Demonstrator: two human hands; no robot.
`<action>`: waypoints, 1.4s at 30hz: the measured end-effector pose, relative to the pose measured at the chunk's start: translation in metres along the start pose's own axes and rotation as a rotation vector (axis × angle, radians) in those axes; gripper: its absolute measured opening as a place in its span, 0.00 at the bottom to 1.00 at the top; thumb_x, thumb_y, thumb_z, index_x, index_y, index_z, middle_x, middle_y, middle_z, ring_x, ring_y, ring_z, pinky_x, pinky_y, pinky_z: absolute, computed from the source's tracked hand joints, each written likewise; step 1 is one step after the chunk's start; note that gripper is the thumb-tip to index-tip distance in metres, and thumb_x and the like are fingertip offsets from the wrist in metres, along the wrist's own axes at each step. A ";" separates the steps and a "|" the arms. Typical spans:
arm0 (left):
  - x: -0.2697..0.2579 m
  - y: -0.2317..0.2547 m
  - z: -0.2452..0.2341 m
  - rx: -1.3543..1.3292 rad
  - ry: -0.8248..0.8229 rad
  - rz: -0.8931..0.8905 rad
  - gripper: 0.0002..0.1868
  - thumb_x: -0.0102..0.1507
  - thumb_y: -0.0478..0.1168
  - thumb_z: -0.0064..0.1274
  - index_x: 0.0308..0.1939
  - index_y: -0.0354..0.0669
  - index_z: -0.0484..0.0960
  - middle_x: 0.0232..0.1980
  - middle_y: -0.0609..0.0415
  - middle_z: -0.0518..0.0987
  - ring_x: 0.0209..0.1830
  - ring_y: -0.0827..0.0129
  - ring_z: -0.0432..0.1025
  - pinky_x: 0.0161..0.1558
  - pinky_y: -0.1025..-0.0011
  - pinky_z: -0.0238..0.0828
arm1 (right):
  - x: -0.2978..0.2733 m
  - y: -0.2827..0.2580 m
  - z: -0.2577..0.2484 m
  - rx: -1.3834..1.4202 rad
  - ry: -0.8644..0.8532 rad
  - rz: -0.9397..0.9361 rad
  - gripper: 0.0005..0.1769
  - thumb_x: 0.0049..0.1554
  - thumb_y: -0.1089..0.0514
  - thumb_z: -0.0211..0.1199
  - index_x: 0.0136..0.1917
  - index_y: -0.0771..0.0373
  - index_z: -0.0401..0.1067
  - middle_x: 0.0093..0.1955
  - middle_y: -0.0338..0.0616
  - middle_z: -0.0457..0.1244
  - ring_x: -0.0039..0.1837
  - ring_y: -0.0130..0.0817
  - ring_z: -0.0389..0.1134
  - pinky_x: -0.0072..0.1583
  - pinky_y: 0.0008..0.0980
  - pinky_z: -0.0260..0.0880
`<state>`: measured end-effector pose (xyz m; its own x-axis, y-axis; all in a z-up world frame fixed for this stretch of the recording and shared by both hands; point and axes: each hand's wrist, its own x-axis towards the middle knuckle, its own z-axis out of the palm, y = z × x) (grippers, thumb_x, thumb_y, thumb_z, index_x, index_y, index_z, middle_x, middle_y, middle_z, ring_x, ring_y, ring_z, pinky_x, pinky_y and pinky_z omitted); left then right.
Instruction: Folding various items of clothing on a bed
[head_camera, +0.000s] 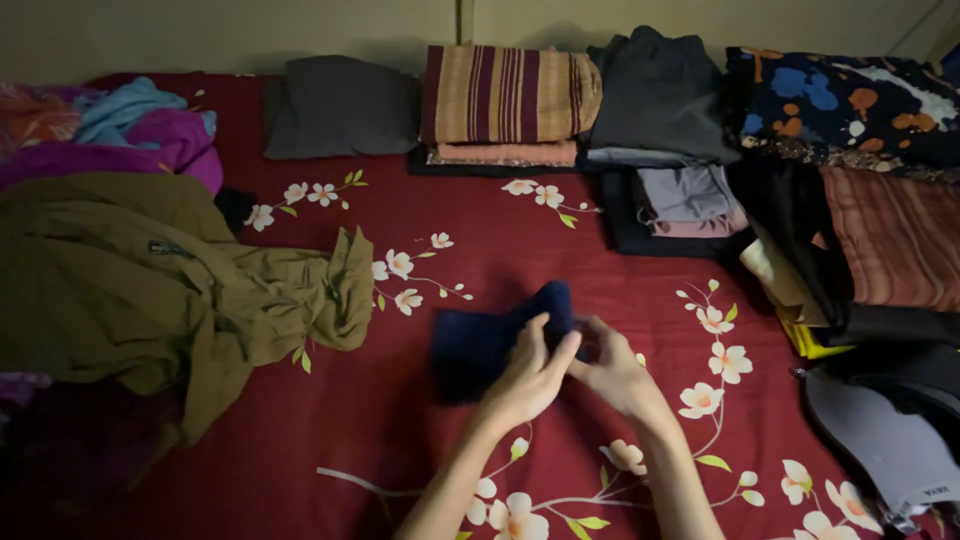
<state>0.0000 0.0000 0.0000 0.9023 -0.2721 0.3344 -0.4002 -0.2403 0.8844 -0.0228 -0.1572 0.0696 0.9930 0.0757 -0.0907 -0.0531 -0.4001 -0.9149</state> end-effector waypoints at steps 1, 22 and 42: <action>0.006 0.018 -0.009 -0.001 0.001 -0.002 0.30 0.78 0.50 0.51 0.69 0.25 0.62 0.63 0.21 0.69 0.60 0.31 0.68 0.55 0.46 0.66 | -0.005 -0.005 0.000 -0.001 -0.002 0.001 0.41 0.52 0.56 0.71 0.74 0.68 0.58 0.70 0.59 0.62 0.70 0.42 0.66 0.68 0.37 0.67; 0.006 0.005 -0.084 0.914 0.290 -0.607 0.38 0.61 0.66 0.50 0.50 0.30 0.71 0.48 0.32 0.78 0.44 0.41 0.77 0.34 0.51 0.79 | 0.010 0.022 0.042 -0.114 -0.007 0.012 0.15 0.60 0.58 0.59 0.57 0.67 0.76 0.47 0.47 0.74 0.45 0.31 0.75 0.49 0.31 0.76; 0.019 0.029 -0.082 0.574 0.254 -0.367 0.24 0.73 0.54 0.33 0.52 0.41 0.79 0.34 0.38 0.83 0.35 0.41 0.80 0.35 0.47 0.77 | 0.007 -0.012 0.016 0.791 0.122 0.277 0.28 0.56 0.51 0.64 0.67 0.65 0.67 0.60 0.48 0.70 0.59 0.35 0.72 0.58 0.34 0.75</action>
<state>0.0190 0.0643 0.0585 0.9759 0.1280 0.1765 -0.0229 -0.7448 0.6669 -0.0169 -0.1369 0.0735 0.9354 -0.0478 -0.3504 -0.3092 0.3704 -0.8759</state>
